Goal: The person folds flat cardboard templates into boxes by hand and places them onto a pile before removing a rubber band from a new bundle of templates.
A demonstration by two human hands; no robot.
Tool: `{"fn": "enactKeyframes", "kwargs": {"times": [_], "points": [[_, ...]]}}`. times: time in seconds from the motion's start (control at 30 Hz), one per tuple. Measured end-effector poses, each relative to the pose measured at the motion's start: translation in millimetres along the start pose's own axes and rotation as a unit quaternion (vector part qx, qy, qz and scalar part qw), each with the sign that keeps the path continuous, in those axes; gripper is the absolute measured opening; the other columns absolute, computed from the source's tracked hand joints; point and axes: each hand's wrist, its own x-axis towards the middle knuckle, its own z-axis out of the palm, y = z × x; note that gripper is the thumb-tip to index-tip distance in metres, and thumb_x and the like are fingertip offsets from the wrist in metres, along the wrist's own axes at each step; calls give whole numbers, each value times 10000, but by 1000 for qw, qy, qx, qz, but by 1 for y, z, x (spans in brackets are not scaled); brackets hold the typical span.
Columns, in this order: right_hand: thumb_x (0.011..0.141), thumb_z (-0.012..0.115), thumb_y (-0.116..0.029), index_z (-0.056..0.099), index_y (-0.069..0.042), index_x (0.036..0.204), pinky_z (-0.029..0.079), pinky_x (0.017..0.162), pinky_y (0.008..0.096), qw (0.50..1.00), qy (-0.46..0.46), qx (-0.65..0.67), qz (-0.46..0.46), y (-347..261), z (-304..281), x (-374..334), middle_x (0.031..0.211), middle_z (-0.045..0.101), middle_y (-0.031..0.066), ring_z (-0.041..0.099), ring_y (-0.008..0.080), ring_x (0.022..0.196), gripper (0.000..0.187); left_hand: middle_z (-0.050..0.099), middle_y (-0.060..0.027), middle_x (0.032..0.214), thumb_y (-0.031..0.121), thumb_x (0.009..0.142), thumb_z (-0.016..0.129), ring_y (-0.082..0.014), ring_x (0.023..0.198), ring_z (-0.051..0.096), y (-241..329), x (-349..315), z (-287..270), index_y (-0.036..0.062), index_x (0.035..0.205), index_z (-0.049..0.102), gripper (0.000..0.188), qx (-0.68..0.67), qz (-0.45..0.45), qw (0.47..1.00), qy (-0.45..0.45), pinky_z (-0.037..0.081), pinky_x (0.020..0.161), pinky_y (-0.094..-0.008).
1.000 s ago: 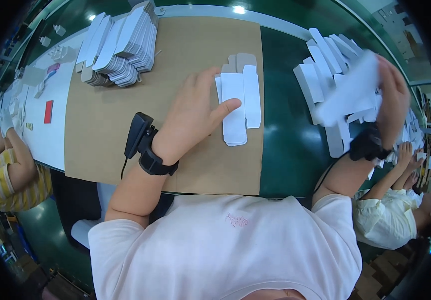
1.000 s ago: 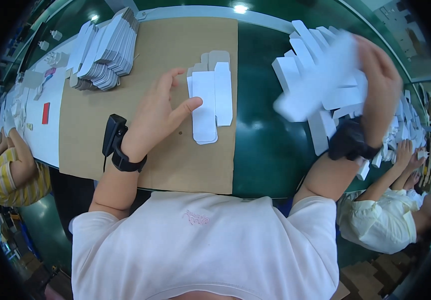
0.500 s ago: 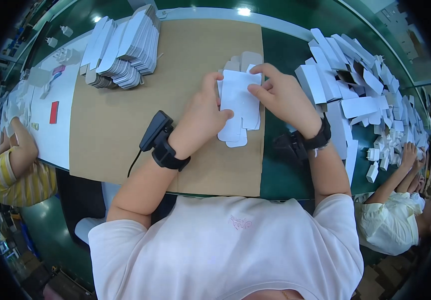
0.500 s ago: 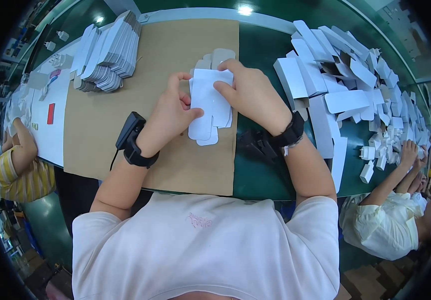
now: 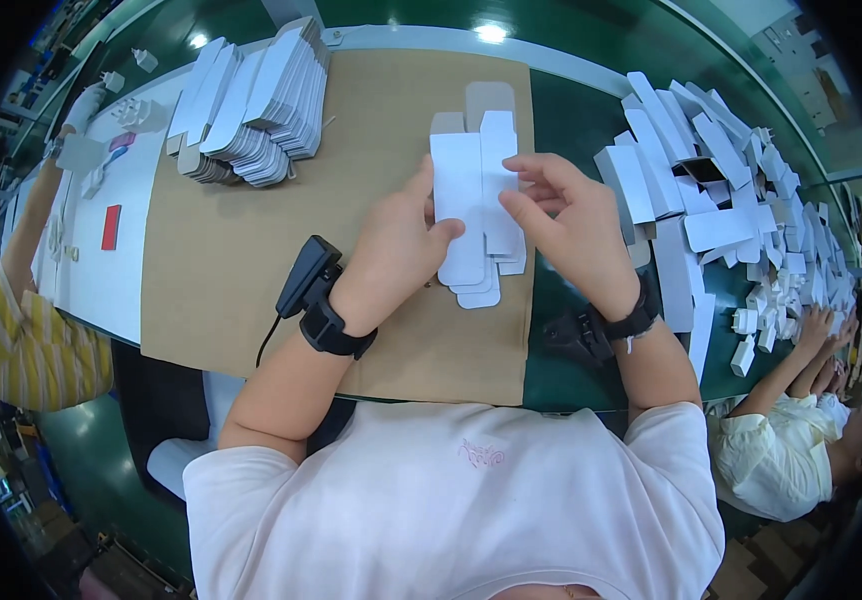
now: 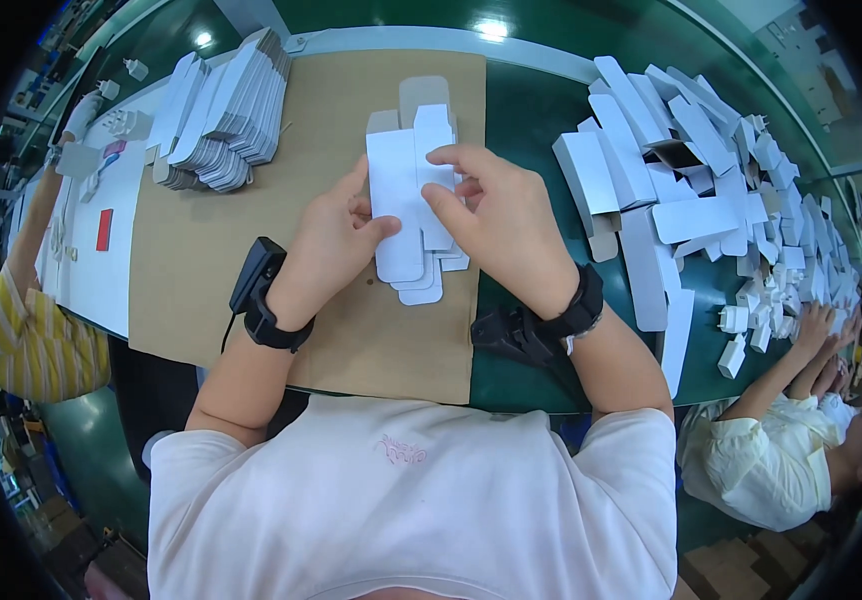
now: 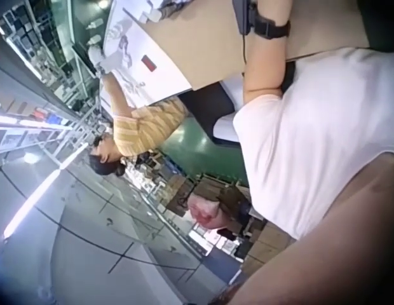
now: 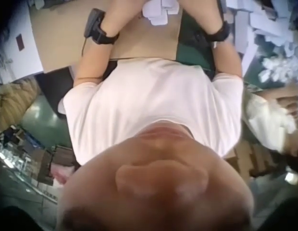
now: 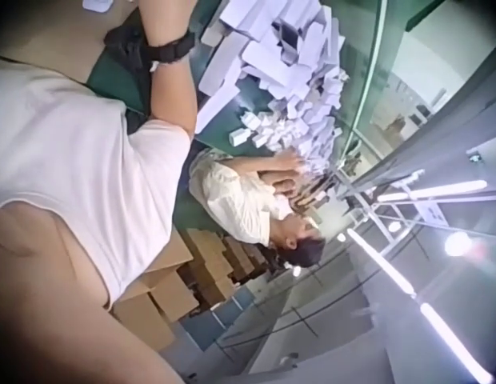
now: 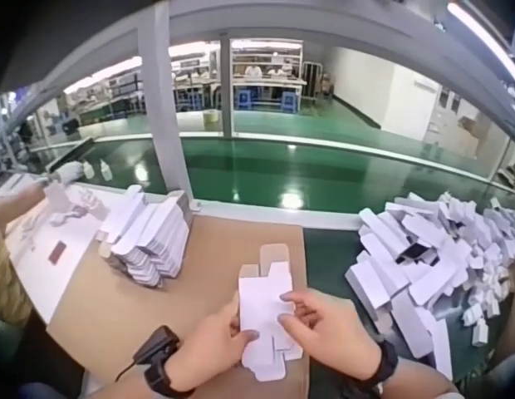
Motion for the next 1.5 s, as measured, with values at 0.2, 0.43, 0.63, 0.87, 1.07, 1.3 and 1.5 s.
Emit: {"fn": "enactKeyframes", "kwargs": {"times": [0.2, 0.43, 0.63, 0.87, 1.07, 1.3, 1.5], "points": [[731, 660, -94, 636, -52, 948, 474, 652, 299, 972, 87, -153, -154, 3, 10, -3, 860, 627, 106, 579, 230, 736, 222, 585, -153, 720, 87, 727, 647, -274, 654, 592, -4, -1, 3, -79, 1292, 328, 670, -24, 19, 999, -25, 469, 604, -330], [693, 659, -20, 629, -46, 838, 465, 664, 338, 943, 157, -173, -237, 6, 17, -1, 865, 611, 106, 561, 272, 776, 151, 594, -74, 736, 31, 743, 656, -107, 596, 574, 0, -3, 1, -7, 1325, 339, 664, 31, 31, 999, -19, 463, 547, -240], [667, 657, 13, 614, -37, 808, 456, 661, 345, 924, 146, -250, -249, 13, 21, -2, 878, 571, 117, 534, 279, 795, 156, 596, -136, 807, 152, 718, 666, -235, 674, 594, 8, -3, 0, -25, 1080, 509, 432, -89, -21, 996, -15, 472, 622, -329], [664, 665, 9, 619, -23, 797, 452, 661, 340, 927, 160, -234, -247, 10, 21, -2, 860, 562, 105, 530, 270, 791, 145, 542, -142, 848, 189, 735, 664, -198, 712, 533, 0, -5, 3, -33, 1050, 535, 407, 1, 73, 997, 39, 471, 665, -300], [678, 656, 24, 635, -19, 820, 455, 646, 322, 935, 159, -203, -243, 12, 18, 0, 855, 559, 99, 533, 255, 790, 149, 520, -158, 918, 212, 734, 682, -199, 760, 532, -9, -4, 6, -38, 1072, 524, 449, -47, 64, 997, 25, 468, 690, -294], [708, 631, 33, 643, -32, 852, 476, 650, 310, 944, 173, -178, -219, 17, 20, 3, 875, 566, 113, 568, 258, 787, 158, 517, -91, 981, 158, 754, 684, -132, 823, 518, -10, 1, 7, -16, 1136, 487, 464, -195, 15, 981, -7, 468, 732, -257], [710, 638, 9, 639, -28, 854, 473, 646, 311, 951, 162, -155, -211, 18, 16, 4, 868, 583, 115, 574, 260, 773, 149, 519, -104, 1013, 88, 747, 678, -115, 799, 523, -1, -2, 2, -8, 1119, 472, 437, -248, 1, 968, 35, 464, 740, -211]]}}
